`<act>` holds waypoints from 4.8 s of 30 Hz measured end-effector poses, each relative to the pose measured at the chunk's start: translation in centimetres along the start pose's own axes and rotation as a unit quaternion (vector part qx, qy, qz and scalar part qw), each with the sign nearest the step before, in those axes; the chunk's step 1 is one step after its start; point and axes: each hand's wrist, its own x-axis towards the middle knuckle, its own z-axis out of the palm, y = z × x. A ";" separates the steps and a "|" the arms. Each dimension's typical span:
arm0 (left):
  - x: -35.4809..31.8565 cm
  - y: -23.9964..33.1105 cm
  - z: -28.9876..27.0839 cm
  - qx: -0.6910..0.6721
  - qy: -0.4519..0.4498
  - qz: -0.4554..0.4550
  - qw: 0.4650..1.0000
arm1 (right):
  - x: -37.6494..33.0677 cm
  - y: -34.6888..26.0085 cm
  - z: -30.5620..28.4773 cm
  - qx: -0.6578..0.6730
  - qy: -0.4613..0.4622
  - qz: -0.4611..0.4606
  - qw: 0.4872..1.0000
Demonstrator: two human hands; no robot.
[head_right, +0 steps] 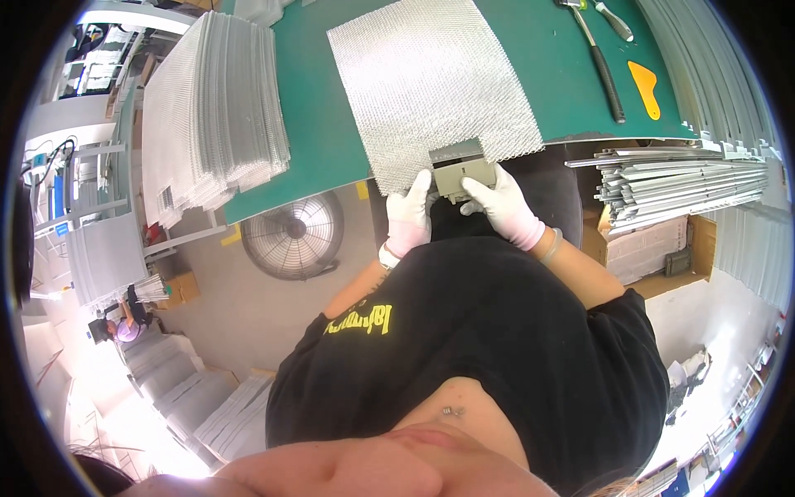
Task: Assembling air filters by inserting mesh panels into metal frames and securing them with screws using an electric screwdriver.
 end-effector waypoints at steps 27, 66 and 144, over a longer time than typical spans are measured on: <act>-0.8 -0.9 -0.1 -0.140 -0.017 0.004 0.990 | -0.3 0.9 -1.1 0.093 -0.034 0.001 0.995; -1.3 -0.5 0.3 0.013 -0.144 -0.062 0.988 | 0.2 0.4 0.4 -0.101 -0.007 -0.074 0.992; -11.9 25.7 9.1 -0.120 -0.441 0.662 0.594 | -3.3 -7.5 -9.6 -0.675 -0.065 -0.319 0.663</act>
